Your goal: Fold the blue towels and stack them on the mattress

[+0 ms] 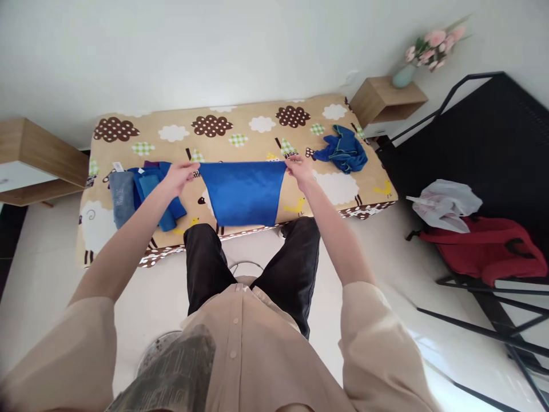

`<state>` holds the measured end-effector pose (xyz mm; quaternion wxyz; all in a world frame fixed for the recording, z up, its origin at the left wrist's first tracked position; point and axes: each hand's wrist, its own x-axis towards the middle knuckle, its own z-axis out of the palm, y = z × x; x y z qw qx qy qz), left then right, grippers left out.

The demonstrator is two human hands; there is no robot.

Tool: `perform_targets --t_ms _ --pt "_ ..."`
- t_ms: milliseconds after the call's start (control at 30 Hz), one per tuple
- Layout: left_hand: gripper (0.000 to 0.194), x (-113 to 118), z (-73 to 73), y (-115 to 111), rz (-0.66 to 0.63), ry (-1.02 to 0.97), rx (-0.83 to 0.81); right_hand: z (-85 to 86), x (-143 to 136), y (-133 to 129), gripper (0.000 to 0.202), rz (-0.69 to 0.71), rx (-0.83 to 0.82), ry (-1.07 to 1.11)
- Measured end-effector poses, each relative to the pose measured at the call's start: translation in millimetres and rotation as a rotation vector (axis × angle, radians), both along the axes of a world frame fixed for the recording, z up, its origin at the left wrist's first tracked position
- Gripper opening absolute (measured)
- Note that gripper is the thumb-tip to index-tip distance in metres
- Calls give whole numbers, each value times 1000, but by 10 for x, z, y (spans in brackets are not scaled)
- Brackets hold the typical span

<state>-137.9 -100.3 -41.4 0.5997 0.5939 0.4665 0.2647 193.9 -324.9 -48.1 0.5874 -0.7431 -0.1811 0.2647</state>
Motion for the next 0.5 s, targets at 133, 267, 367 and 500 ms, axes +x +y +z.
perform_targets --t_ms 133,267,367,500 --pt "24 150 23 420 53 -160 238 97 278 281 47 130 228 -232" --pt "35 36 -202 534 30 -193 474 36 350 242 54 220 293 -368" --pt "37 -96 -603 427 -4 -106 520 -323 281 119 45 230 214 -357" --pt "31 -251 -1283 170 -87 141 418 -1068 3 -82 20 266 -19 -285"
